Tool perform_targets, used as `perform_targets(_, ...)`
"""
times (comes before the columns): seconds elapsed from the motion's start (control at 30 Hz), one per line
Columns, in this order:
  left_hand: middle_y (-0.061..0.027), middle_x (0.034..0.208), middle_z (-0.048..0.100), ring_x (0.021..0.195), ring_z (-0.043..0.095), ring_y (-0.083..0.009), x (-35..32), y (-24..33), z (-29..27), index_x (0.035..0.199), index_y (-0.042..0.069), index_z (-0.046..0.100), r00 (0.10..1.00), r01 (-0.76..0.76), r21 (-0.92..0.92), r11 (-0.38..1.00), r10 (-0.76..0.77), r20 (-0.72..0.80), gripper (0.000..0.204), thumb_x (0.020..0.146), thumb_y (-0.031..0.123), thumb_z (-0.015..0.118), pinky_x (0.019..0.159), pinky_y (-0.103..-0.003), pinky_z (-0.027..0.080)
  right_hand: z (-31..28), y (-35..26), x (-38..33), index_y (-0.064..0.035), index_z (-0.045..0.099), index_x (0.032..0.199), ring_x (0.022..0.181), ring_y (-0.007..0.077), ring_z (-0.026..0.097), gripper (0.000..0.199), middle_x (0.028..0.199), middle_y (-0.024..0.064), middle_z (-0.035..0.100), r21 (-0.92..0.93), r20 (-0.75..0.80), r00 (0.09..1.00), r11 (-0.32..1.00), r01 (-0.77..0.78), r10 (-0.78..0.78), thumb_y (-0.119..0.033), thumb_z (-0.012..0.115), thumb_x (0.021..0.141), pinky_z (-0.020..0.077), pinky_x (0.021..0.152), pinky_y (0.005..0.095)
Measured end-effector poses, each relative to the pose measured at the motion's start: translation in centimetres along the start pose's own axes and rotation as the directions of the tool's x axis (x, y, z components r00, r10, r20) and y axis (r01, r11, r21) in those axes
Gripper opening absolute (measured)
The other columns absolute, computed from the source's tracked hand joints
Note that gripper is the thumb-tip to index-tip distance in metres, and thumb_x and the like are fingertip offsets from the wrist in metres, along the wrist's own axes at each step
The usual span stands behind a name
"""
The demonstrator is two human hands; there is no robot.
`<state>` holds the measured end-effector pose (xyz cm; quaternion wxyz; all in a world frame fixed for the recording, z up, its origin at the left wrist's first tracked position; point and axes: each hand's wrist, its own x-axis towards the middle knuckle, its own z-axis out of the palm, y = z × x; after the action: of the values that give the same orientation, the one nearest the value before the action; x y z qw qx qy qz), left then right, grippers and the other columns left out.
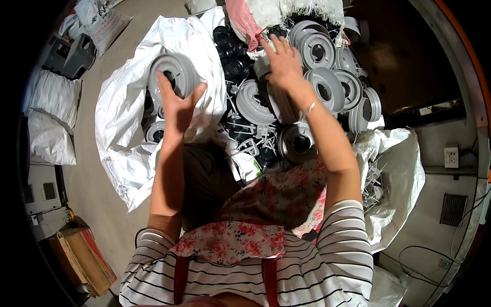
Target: The person sorts grey and black circular plastic components from a large white sack. They pick up the parts one by one, inspect them, and place the grey items into a separate white sack while discarding the black items back into the original pile. The process involves repetitive picking, inspecting, and placing of the plastic parts.
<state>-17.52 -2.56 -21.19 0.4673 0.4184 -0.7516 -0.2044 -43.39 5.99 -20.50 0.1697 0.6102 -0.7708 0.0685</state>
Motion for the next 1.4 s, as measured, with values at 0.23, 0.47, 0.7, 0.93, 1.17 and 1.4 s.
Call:
perform_targets(0.23, -0.0255, 0.132, 0.047, 0.125, 0.043, -0.0283, -0.1, -0.6, -0.3, 0.14, -0.012, 0.024, 0.781, 0.624, -0.571, 0.533, -0.388, 0.49, 0.081, 0.084, 0.029, 0.065, 0.105, -0.032, 0.031, -2.2, 2.1, 3.0, -0.0007, 0.054, 0.094, 0.095, 0.0336, 0.054, 0.05, 0.091, 0.0184, 0.059, 0.005, -0.167, 0.986, 1.0, 0.016, -0.015, -0.036, 0.078, 0.068, 0.037, 0.091, 0.0456)
perform_targets(0.47, -0.0145, 0.116, 0.057, 0.106, 0.055, -0.018, 1.3, 1.2, -1.1, 0.127, -0.009, 0.042, 0.767, 0.619, -0.782, -0.072, -0.159, 0.622, 0.052, 0.09, 0.027, 0.053, 0.097, -0.027, 0.038, -6.0, -4.7, 3.8, 0.0018, 0.061, 0.108, 0.088, 0.0102, 0.058, 0.044, 0.095, 0.005, 0.064, 0.964, 0.265, 0.96, -0.016, -0.264, 0.097, -0.037, 0.065, 0.088, 0.0464, 0.078, 0.0236)
perform_targets(0.7, -0.0129, 0.099, 0.061, 0.088, 0.062, -0.0212, 2.3, -1.9, -0.9, 0.11, -0.006, 0.055, 0.652, 0.669, -0.743, -0.024, -0.459, 0.603, 0.037, 0.081, 0.016, 0.063, 0.075, -0.037, 0.052, 12.1, -4.0, 8.3, 0.0002, 0.055, 0.114, 0.106, 0.0311, 0.057, 0.045, 0.109, 0.0215, 0.06, 0.573, 0.082, 0.992, 0.81, -0.124, 0.094, -0.013, 0.068, 0.074, 0.0452, 0.092, 0.0369)
perform_targets(0.93, -0.0104, 0.095, 0.06, 0.084, 0.06, -0.0181, 2.0, -1.9, 0.2, 0.108, -0.003, 0.054, 0.751, 0.572, -0.782, 0.248, -0.543, 0.377, 0.039, 0.076, 0.011, 0.07, 0.08, -0.032, 0.049, 14.6, -6.1, 6.8, -0.0136, 0.041, 0.135, 0.125, 0.0337, 0.041, 0.063, 0.129, 0.0142, 0.048, 0.178, 0.33, 0.917, 0.969, 0.173, -0.224, -0.005, 0.062, 0.076, 0.039, 0.101, 0.0445)
perform_targets(1.17, -0.0077, 0.1, 0.059, 0.09, 0.057, -0.0165, 1.4, 0.3, -0.8, 0.115, -0.003, 0.053, 0.797, 0.603, -0.583, 0.544, -0.377, 0.473, 0.048, 0.075, 0.016, 0.071, 0.081, -0.028, 0.047, 3.1, -4.8, 3.3, 0.0028, 0.044, 0.129, 0.111, 0.0396, 0.054, 0.084, 0.118, 0.0257, 0.056, 0.646, 0.182, 0.954, 0.703, -0.299, 0.239, -0.037, 0.082, 0.066, 0.0423, 0.098, 0.04)
perform_targets(1.4, -0.0063, 0.104, 0.057, 0.092, 0.056, -0.0131, -0.6, 2.1, -0.5, 0.121, -0.004, 0.05, 0.642, 0.752, -0.63, 0.193, 0.002, 0.766, 0.051, 0.079, 0.018, 0.068, 0.083, -0.027, 0.046, -5.3, -8.7, -2.3, -0.0034, 0.05, 0.128, 0.106, 0.0374, 0.05, 0.076, 0.111, 0.0203, 0.049, 0.715, 0.184, 0.979, 0.671, -0.196, 0.09, -0.041, 0.078, 0.069, 0.043, 0.093, 0.0402)
